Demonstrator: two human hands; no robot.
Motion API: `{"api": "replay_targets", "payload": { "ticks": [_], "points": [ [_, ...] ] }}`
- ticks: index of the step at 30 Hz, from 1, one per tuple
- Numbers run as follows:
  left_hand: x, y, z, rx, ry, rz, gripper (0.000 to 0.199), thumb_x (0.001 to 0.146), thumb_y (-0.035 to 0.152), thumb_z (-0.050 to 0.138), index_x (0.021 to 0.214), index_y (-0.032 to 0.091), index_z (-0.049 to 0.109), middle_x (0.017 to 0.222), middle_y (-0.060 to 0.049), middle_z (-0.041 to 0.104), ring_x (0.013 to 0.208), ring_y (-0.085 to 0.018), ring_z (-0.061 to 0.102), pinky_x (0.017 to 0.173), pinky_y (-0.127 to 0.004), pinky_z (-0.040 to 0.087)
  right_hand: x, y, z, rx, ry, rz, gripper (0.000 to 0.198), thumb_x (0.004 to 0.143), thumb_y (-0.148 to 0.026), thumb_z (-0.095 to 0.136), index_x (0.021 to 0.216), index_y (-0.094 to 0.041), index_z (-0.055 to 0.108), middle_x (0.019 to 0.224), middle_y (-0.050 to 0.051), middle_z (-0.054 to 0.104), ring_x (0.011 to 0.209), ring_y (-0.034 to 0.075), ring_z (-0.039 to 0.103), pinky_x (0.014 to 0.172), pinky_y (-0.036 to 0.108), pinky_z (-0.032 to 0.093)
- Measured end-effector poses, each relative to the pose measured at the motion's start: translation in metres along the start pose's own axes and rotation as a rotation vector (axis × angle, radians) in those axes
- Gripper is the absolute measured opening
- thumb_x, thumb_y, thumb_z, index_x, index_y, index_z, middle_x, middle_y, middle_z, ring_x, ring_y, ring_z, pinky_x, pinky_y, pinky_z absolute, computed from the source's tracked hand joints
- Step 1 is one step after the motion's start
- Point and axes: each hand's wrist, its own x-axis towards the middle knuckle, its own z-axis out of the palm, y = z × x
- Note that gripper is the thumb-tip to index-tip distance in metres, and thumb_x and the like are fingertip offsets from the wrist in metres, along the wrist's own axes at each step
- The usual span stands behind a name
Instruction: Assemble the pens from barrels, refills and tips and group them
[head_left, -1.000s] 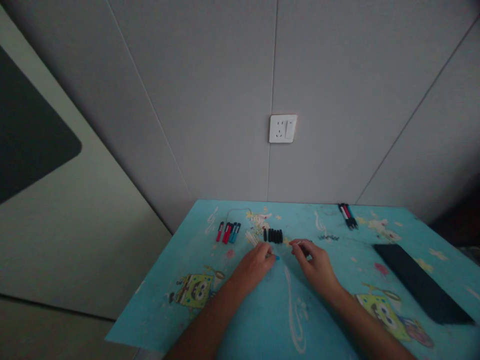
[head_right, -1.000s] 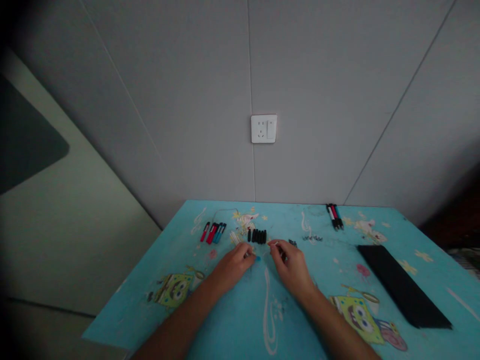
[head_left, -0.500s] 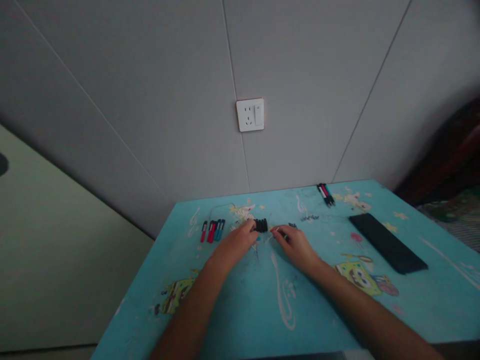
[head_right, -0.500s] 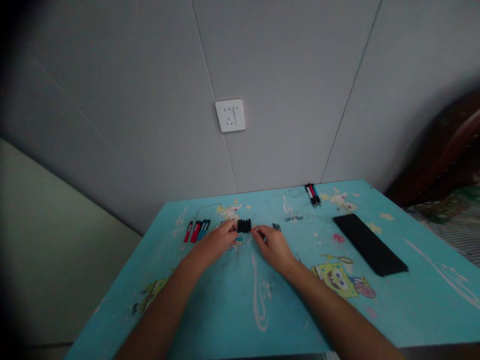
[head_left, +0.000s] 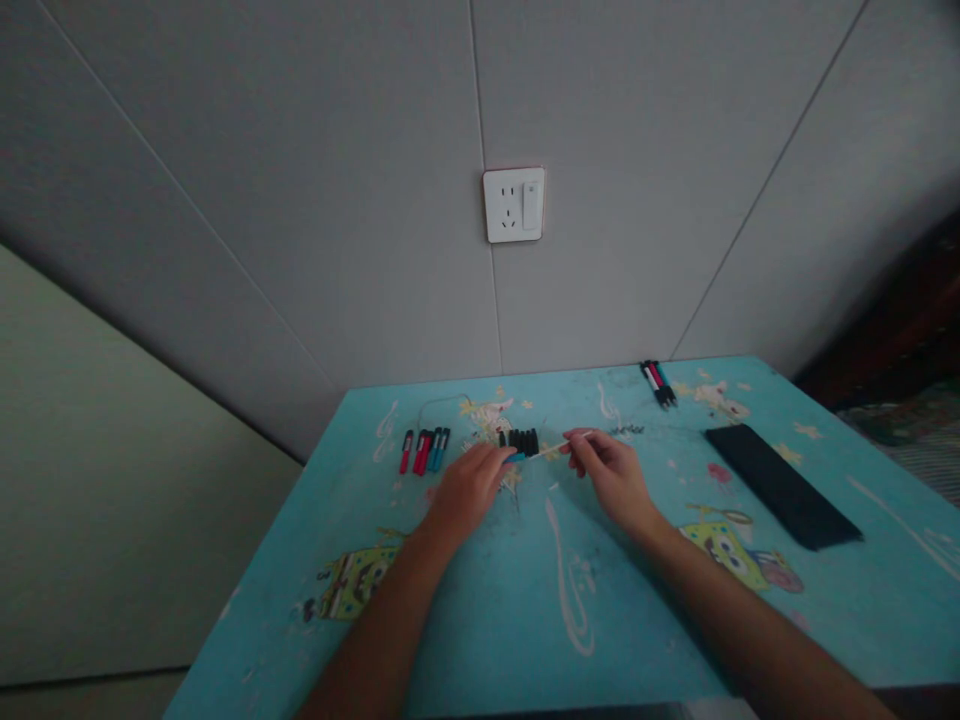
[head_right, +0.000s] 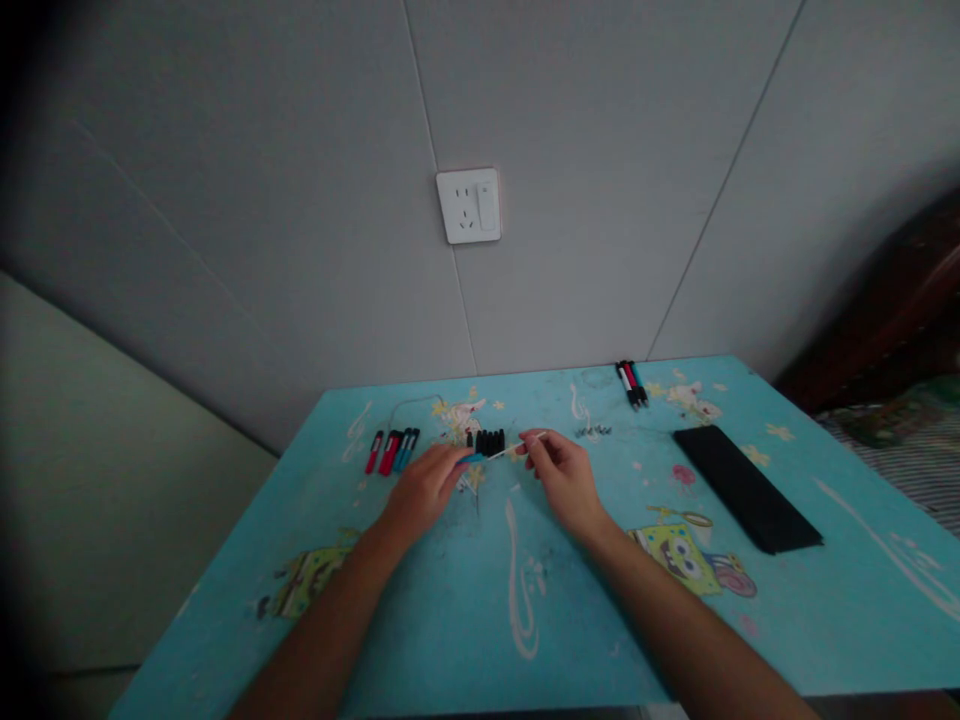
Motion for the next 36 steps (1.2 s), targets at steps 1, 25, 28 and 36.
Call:
{"api": "replay_targets", "payload": {
  "ticks": [1,25,28,36],
  "points": [
    [-0.001,0.001,0.001,-0.041,0.011,-0.01,0.026,0.096,0.024,0.046,0.121,0.021,0.054,0.103,-0.008,0.062,0.099,-0.021,0.06,0.087,-0.039,0.05,0.0,-0.001,0.0,0.036,0.002,0.003,0.031,0.092,-0.044,0.052,0.096,-0.016,0.066,0.078,0.004,0.067,0.059,0.012,0.054,0.054,0.024,0.044],
    [-0.003,0.013,0.002,-0.333,0.16,0.036,0.03,0.095,0.013,0.044,0.122,0.022,0.051,0.12,-0.008,0.062,0.118,-0.02,0.054,0.102,-0.044,0.042,-0.037,-0.023,0.004,0.157,0.079,-0.276,0.013,0.092,-0.029,0.055,0.095,-0.022,0.065,0.077,0.003,0.062,0.058,0.014,0.056,0.052,0.029,0.045],
    [-0.003,0.013,0.003,-0.308,0.138,0.04,0.029,0.095,0.014,0.046,0.122,0.022,0.053,0.119,-0.008,0.062,0.116,-0.02,0.054,0.102,-0.043,0.042,-0.041,-0.023,0.003,0.128,0.044,-0.316,0.013,0.092,-0.028,0.054,0.095,-0.023,0.066,0.077,0.004,0.062,0.058,0.015,0.057,0.053,0.03,0.046],
    [-0.001,0.015,0.002,-0.291,0.095,0.075,0.027,0.096,0.018,0.045,0.122,0.022,0.053,0.118,-0.009,0.063,0.114,-0.021,0.055,0.098,-0.045,0.042,-0.039,-0.023,0.001,-0.007,0.005,-0.372,0.015,0.092,-0.026,0.052,0.096,-0.023,0.066,0.076,0.004,0.063,0.059,0.016,0.058,0.058,0.033,0.049]
  ]
}}
